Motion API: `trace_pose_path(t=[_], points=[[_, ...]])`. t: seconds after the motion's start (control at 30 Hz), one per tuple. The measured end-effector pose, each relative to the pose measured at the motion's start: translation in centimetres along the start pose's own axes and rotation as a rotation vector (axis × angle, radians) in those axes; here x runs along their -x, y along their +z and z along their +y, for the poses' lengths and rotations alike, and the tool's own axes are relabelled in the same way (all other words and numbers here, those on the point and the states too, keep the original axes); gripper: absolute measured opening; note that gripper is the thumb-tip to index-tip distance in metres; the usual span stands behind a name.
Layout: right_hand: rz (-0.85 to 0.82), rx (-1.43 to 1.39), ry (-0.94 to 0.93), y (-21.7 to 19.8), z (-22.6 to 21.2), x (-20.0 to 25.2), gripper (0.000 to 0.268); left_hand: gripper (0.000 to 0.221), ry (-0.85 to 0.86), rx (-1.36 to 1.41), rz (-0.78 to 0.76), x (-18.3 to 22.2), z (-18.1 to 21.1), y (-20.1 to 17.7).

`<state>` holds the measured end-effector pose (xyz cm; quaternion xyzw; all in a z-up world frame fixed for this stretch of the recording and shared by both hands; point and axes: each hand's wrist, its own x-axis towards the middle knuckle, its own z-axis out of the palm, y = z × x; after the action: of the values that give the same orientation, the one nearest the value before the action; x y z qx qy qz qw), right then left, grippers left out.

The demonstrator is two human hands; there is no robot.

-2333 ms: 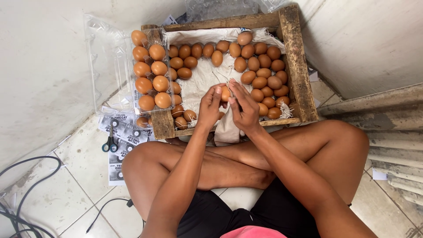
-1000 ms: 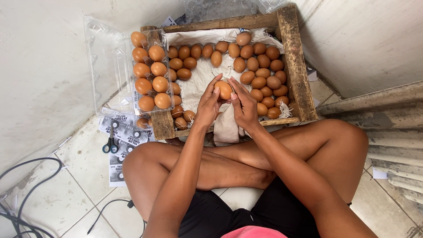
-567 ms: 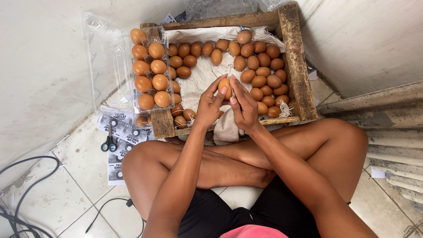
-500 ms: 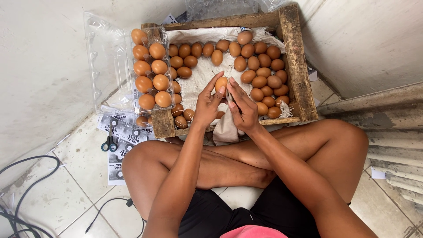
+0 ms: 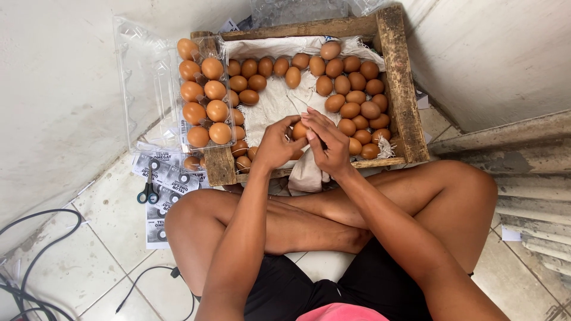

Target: Cleaning eggs with a cloth and cutting labels with scissors

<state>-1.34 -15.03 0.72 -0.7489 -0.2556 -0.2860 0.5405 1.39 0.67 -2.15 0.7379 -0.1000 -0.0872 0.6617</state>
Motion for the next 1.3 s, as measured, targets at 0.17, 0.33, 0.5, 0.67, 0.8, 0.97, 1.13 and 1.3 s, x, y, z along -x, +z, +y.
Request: trace_pose_path(t=[0.17,0.33,0.5,0.67,0.8,0.97,1.13,1.3], points=[[-0.03,0.005,-0.029,0.2,-0.2,0.4,0.022,0.051,0.001,-0.1,0.018,0.2,0.4,-1.1],[-0.034,0.05,-0.056,0.1,-0.5,0.1,0.023,0.052,0.092,-0.2,0.064,0.5,0.9,-0.9],[-0.003,0.023,0.031,-0.1,0.2,0.4,0.027,0.052,0.18,-0.173,0.042,1.0,2.2,-0.5],[-0.023,-0.164,0.274,-0.4,0.8,1.8,0.035,0.057,0.164,-0.039,0.151,1.0,2.2,-0.3],[-0.004,-0.403,0.53,-0.4,1.9,2.4,0.034,0.059,0.175,-0.013,0.259,1.5,3.0,0.8],[0.018,-0.549,0.671,0.0,2.5,3.4,0.024,0.057,0.204,-0.199,0.397,1.0,4.8,-1.8],[0.054,-0.572,0.745,-0.1,3.6,3.9,0.022,0.054,0.248,-0.206,0.423,-0.1,11.6,-4.7],[-0.137,-0.443,0.768,-0.2,4.0,4.3,0.019,0.05,0.134,-0.372,0.317,-2.9,17.4,-9.2]])
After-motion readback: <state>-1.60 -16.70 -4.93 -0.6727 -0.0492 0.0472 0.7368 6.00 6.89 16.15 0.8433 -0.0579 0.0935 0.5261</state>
